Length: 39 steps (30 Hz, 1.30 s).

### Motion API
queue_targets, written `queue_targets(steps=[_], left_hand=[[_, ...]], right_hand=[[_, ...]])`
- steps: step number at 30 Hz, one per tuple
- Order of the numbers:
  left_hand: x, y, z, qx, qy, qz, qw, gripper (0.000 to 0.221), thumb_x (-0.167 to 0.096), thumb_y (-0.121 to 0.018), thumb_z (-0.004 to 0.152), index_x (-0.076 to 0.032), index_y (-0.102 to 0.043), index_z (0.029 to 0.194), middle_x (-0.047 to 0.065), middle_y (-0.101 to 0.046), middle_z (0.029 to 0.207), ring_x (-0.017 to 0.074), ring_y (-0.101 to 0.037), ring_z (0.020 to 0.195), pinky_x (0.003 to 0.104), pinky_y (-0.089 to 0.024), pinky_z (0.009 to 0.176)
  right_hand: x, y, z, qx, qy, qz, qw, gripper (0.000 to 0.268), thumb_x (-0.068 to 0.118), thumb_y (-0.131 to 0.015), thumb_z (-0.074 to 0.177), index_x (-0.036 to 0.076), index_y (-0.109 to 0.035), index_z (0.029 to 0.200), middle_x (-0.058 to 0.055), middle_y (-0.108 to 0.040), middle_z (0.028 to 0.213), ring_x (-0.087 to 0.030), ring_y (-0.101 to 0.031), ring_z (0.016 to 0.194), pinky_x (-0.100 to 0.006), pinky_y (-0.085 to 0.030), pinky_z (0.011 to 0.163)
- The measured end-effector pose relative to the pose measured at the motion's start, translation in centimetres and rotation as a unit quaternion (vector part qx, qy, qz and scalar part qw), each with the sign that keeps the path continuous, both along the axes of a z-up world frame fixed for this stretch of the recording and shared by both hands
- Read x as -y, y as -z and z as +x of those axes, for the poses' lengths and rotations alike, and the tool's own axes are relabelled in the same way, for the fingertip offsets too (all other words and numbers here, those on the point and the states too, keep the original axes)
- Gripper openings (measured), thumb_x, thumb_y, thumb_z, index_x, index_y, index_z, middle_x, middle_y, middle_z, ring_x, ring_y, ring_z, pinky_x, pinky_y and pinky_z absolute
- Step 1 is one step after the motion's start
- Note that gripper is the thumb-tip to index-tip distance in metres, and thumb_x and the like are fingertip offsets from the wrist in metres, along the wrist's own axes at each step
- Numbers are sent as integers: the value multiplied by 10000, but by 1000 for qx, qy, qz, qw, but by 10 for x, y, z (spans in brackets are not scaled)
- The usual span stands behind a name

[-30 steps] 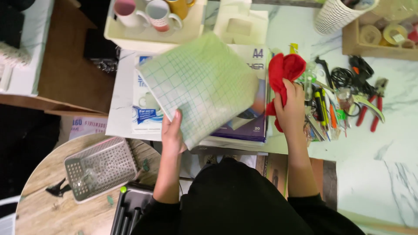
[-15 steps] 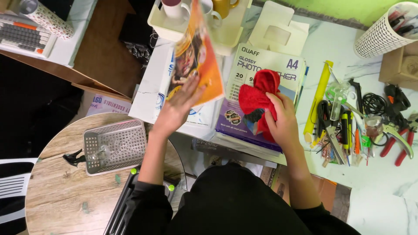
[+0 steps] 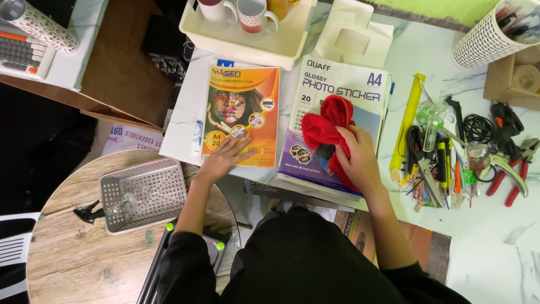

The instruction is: Organizing and wiping down various packs of specialty paper and printing supplies on a shelf and workbench.

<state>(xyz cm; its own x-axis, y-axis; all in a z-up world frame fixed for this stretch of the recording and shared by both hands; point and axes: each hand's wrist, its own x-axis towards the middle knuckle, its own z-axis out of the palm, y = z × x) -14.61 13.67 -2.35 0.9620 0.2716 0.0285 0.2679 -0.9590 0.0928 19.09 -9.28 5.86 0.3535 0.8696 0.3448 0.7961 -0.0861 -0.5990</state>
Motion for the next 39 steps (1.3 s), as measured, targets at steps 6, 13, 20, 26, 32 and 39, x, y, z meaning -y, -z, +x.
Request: queue_targets(steps=[6, 13, 20, 26, 32, 39], left_hand=[[6, -36, 24, 11, -49, -163, 985, 733, -308, -787, 785, -207, -521, 1461, 63, -423, 1589, 326, -309, 1475, 492, -231, 1201], [82, -4, 113, 383, -230, -546, 709, 570, -184, -487, 1091, -21, -310, 1607, 198, -412, 1633, 289, -374, 1540, 400, -275, 1279], [119, -21, 158, 317, -255, -175, 897, 748, -206, -611, 987, 38, -244, 1591, 276, -228, 1667, 463, -234, 1551, 540, -214, 1269], [118, -16, 161, 224, -238, -84, 941, 623, -189, -666, 960, 9, -432, 1503, 245, -271, 1646, 491, -254, 1516, 606, -239, 1225], [121, -40, 157, 323, -196, -104, 920, 585, -145, -684, 933, 30, -471, 1449, 245, -407, 1577, 504, -336, 1489, 585, -267, 1233], [129, 4, 133, 304, -116, -120, 938, 432, -92, -707, 942, -43, -569, 1349, 127, -597, 1346, 283, -564, 1315, 587, -284, 1304]], right_hand=[[-1, -8, -22, 29, -84, 14, 996, 471, 132, -731, 868, 104, -631, 1327, -207, -584, 1322, -401, -553, 1241, -468, -467, 1047], [-31, 3, -55, 143, -223, -11, 964, 509, 245, -781, 759, 205, -672, 1255, -136, -552, 1381, -432, -464, 1314, -667, -384, 1008], [-112, 40, 28, 204, -131, 26, 970, 565, 197, -752, 814, 147, -675, 1371, -178, -474, 1495, -461, -406, 1419, -625, -364, 1153], [-163, 70, 78, 158, -26, 54, 986, 450, 194, -746, 940, 148, -680, 1383, -174, -489, 1548, -479, -422, 1391, -628, -368, 1095], [-107, 56, 14, 124, -46, 83, 988, 496, 149, -737, 865, 120, -666, 1355, -204, -481, 1497, -484, -447, 1338, -597, -405, 1100], [-34, 44, -36, 82, -63, 62, 993, 487, 51, -700, 852, 109, -652, 1333, -199, -543, 1425, -442, -525, 1298, -530, -434, 1090]])
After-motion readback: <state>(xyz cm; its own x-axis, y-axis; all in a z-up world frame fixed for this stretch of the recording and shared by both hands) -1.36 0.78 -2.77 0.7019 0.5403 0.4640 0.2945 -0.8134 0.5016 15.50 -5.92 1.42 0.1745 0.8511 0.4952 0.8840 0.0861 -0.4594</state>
